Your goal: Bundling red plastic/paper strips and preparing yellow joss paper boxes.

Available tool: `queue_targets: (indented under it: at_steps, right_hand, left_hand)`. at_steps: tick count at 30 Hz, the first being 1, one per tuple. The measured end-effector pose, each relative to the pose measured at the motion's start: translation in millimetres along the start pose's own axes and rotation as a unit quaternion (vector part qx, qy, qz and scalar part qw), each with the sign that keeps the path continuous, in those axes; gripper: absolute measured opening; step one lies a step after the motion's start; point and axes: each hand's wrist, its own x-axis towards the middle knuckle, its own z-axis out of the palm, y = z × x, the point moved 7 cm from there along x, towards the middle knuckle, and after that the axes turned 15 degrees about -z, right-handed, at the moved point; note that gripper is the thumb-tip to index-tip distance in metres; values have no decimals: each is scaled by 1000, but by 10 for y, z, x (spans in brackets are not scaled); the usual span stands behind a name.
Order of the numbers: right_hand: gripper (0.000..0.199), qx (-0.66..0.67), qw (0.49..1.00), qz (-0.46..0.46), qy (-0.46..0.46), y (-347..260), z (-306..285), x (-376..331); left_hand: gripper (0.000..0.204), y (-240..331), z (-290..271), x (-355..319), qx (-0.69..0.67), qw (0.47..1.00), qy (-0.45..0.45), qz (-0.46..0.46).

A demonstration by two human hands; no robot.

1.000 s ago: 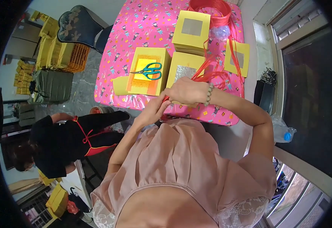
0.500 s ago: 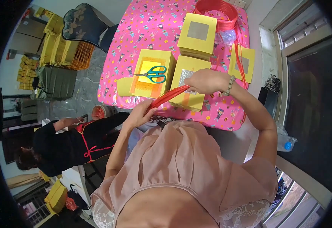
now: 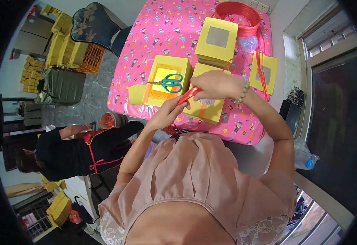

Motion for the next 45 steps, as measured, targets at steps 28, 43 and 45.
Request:
queue_targets:
  at_steps: [28,43,45]
  right_hand:
    - [24,492,565,-41,660,184,314,225]
    - [30,489,852,-142,120,-735,686,155]
    - [29,483,860,-160,39,-669,735,-23]
  left_hand:
    - [41,228,56,319,-108,950,288,57]
    - [23,965,-937,-991,-576,752,174,269]
    - [24,832,-1189,-1307,-566,736,210,306]
